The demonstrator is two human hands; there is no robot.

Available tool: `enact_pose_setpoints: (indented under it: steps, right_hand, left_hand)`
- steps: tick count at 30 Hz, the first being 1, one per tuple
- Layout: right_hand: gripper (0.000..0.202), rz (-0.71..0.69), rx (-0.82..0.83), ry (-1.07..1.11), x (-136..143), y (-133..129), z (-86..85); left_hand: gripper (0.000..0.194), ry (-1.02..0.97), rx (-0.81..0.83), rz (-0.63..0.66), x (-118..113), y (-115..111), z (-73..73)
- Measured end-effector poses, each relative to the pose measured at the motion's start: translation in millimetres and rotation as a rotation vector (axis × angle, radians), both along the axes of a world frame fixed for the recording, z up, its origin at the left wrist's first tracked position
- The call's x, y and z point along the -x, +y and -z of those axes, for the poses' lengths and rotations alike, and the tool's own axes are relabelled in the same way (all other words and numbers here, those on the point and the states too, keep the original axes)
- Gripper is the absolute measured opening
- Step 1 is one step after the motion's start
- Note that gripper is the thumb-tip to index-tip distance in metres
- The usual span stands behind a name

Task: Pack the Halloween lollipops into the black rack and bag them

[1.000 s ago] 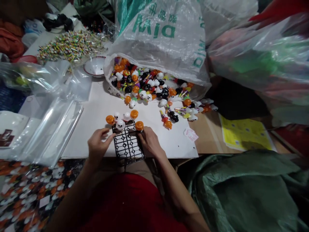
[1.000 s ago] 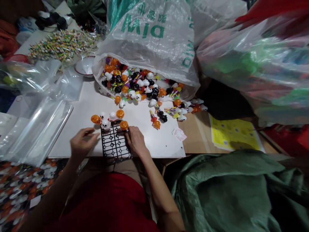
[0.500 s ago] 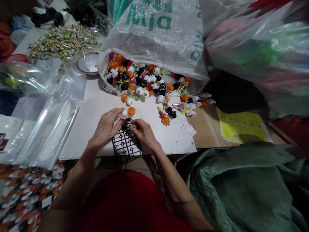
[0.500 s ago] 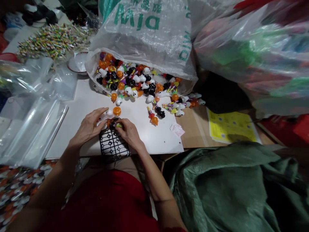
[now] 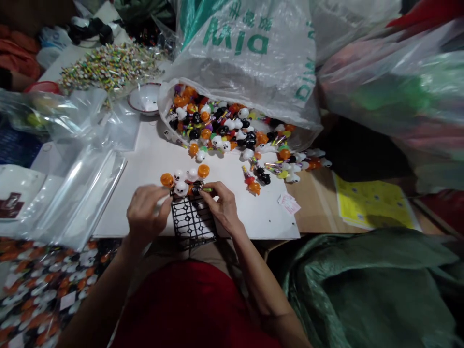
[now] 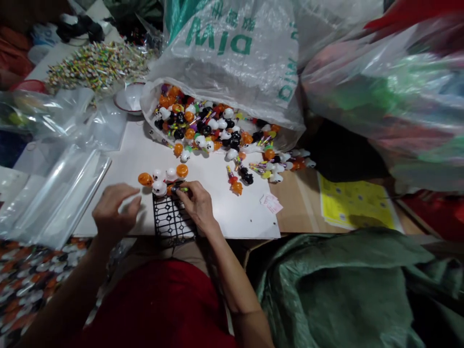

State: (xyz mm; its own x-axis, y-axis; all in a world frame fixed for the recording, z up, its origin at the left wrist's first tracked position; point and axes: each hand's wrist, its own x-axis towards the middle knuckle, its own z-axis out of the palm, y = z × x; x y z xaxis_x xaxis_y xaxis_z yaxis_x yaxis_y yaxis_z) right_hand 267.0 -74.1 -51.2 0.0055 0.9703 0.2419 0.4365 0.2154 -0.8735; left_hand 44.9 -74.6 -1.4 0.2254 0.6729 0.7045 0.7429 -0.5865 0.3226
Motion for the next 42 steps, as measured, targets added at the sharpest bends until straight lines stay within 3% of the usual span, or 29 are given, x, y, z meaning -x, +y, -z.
enact_pose_setpoints:
  steps: [2,5,7,11,16,19,21,24,28,30,35,38,40,42]
  right_hand:
    - [0.016,0.017,0.025,-0.02,-11.9,-9.8,-7.2]
    - [0.014,0.001,0.095,0.012,-26.8,-29.6,-19.3]
    - [0.013,-0.03,0.112,0.044,-25.6,-41.8,-26.2]
    - [0.011,-0.195,0.046,-0.048,9.3,-54.1,-29.9]
    - [0.017,-0.346,-0.134,-0.464,64.7,-45.3,-25.4]
    - [0.023,-0.409,-0.22,-0.541,73.5,-36.8,-26.8]
    - [0.025,-0.396,-0.216,-0.473,64.8,-35.0,-27.5]
    - [0.022,-0.257,-0.114,-0.364,31.9,-37.8,-22.8]
    - [0.018,-0.105,0.036,-0.392,-20.8,-43.8,-11.1]
    - [0.017,-0.053,0.062,-0.385,-34.3,-43.0,-6.8]
    - [0.015,-0.108,0.094,-0.323,-18.9,-25.2,0.9]
    - [0.014,-0.194,0.111,-0.3,-3.3,-17.8,6.3]
    - [0.014,-0.226,0.12,-0.294,-0.3,-17.2,10.9]
    - [0.013,-0.238,0.138,-0.298,-2.7,-18.4,15.4]
  left_hand:
    - [0.004,0.057,0.042,-0.03,11.1,-13.0,16.0]
    - [0.006,-0.039,0.182,-0.145,25.7,-20.5,39.2]
    - [0.007,-0.108,0.297,-0.079,27.5,-26.4,46.6]
    - [0.038,-0.014,0.443,0.235,11.3,-43.1,49.0]
    - [0.035,-0.111,0.423,0.153,1.2,-44.2,57.5]
    - [0.03,-0.243,0.404,0.081,8.0,-34.9,65.1]
    - [0.024,-0.345,0.435,0.0,10.3,-26.9,69.7]
    - [0.019,-0.462,0.521,-0.082,7.2,-13.3,74.4]
    - [0.016,-0.427,0.481,-0.08,-0.5,0.5,74.8]
    - [0.016,-0.406,0.452,-0.096,-2.0,2.3,71.5]
    - [0.02,-0.438,0.479,-0.122,7.2,-11.4,61.2]
    - [0.025,-0.473,0.586,-0.233,24.7,-26.3,67.5]
    - [0.02,-0.348,0.658,-0.287,38.7,-35.6,76.5]
    - [0.015,-0.103,0.664,-0.32,50.7,-42.5,84.2]
